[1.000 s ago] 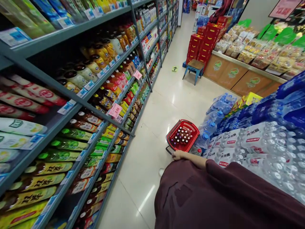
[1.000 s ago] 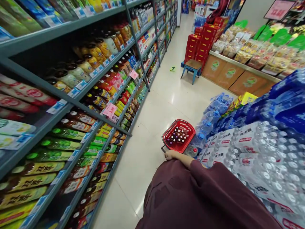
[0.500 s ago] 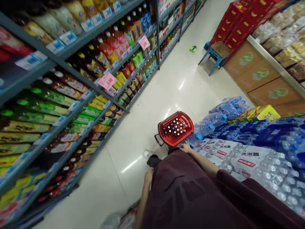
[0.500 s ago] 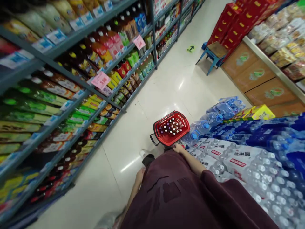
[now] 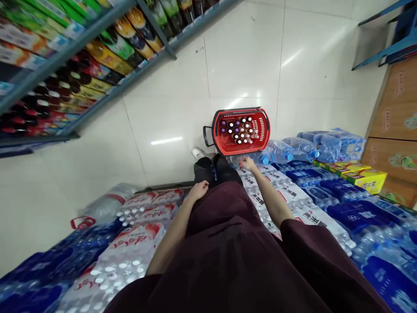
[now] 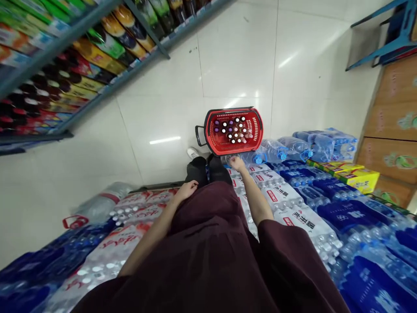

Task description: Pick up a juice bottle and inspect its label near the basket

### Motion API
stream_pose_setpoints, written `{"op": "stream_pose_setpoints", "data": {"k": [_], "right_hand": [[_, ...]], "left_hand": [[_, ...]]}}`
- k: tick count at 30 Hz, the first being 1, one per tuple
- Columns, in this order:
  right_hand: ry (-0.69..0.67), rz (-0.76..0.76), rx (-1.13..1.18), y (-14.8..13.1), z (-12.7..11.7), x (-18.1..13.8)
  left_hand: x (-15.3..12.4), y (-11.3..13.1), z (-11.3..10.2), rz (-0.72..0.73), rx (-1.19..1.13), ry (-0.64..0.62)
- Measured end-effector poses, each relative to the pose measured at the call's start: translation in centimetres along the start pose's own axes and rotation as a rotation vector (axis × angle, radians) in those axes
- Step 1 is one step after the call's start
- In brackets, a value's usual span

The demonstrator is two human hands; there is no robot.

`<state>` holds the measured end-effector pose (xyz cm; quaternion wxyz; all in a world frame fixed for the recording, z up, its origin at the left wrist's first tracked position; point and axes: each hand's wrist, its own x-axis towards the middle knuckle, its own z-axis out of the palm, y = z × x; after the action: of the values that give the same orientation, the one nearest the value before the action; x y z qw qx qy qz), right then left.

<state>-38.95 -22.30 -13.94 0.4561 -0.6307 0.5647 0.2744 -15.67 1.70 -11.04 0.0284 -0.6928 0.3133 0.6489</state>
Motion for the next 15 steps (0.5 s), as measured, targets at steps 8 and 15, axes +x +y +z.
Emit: {"op": "stream_pose_setpoints", "data": {"k": [8, 15], "right_hand": [[0.060, -0.106, 0.009, -4.7, -0.4, 8.9], [0.102, -0.131, 0.017, -7.7, 1.2, 13.2]], "left_hand": [[5.8, -0.7, -2.4, -0.010, -0.099, 0.083], [8.5, 0.2, -7.9, 0.045, -0.229, 0.165]]}}
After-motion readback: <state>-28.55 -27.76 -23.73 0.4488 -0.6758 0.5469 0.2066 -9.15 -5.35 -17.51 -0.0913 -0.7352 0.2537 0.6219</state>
